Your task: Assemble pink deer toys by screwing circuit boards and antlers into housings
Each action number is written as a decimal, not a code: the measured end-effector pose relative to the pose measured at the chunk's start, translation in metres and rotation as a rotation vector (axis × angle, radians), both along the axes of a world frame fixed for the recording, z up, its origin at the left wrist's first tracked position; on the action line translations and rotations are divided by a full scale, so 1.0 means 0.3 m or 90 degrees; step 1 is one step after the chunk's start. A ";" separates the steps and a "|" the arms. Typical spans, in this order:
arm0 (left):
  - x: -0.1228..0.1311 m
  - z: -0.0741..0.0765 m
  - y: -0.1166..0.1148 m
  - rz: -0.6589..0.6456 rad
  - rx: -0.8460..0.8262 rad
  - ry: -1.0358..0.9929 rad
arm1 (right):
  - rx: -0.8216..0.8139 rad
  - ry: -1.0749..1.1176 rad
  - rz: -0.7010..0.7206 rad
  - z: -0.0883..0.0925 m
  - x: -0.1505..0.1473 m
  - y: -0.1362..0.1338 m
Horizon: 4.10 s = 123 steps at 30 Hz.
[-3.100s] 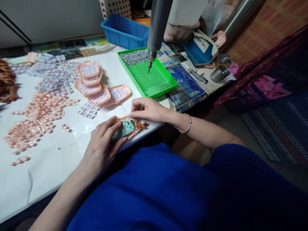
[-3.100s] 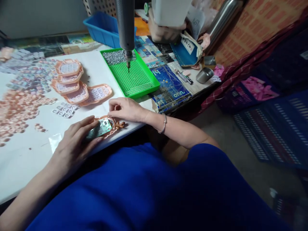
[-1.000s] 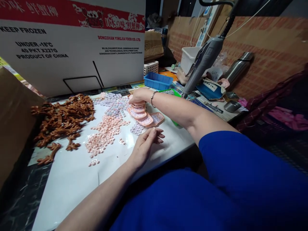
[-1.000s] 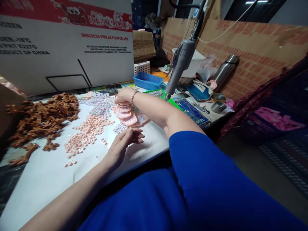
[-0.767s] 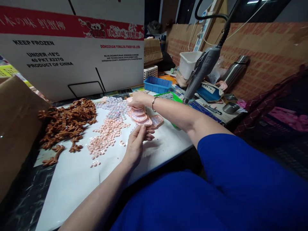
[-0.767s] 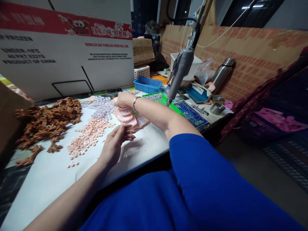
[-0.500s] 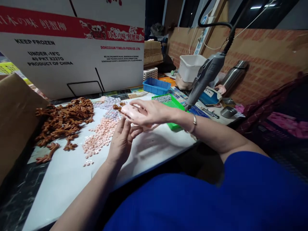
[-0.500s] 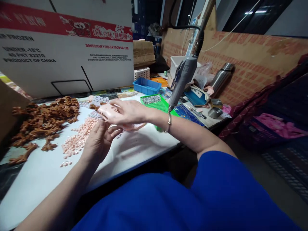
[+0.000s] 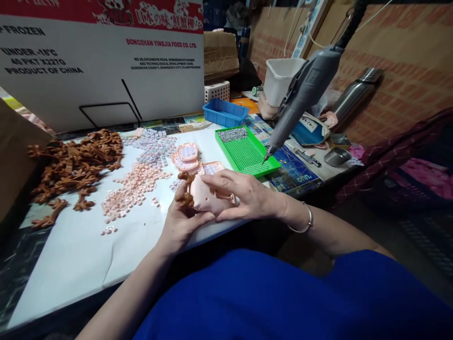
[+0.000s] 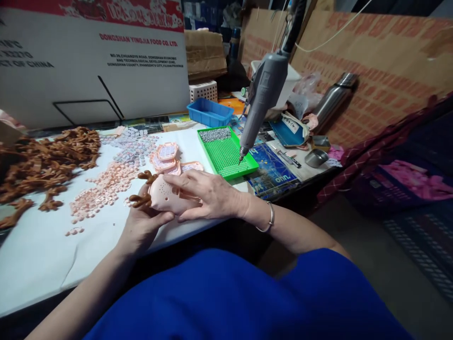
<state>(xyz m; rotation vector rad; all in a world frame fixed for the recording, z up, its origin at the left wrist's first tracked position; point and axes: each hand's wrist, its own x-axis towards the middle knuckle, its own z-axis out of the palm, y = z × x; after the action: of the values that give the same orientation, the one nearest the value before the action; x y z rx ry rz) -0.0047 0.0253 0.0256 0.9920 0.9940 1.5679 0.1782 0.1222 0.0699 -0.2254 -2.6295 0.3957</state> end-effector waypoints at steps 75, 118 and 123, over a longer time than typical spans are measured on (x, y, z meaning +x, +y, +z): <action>0.040 -0.021 -0.035 0.235 0.064 0.113 | -0.224 0.219 -0.098 -0.091 0.052 -0.053; 0.147 0.082 0.056 0.026 -0.341 -0.237 | -0.383 0.440 -0.151 0.071 0.164 0.330; 0.206 0.080 0.097 0.002 -0.391 -0.176 | -0.489 0.450 -0.138 0.091 0.096 0.319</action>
<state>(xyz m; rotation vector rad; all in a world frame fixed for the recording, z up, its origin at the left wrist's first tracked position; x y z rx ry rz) 0.0571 0.0544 0.0498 0.3384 1.1742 1.2362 0.2069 0.2180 0.0971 -0.4980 -1.6489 1.1528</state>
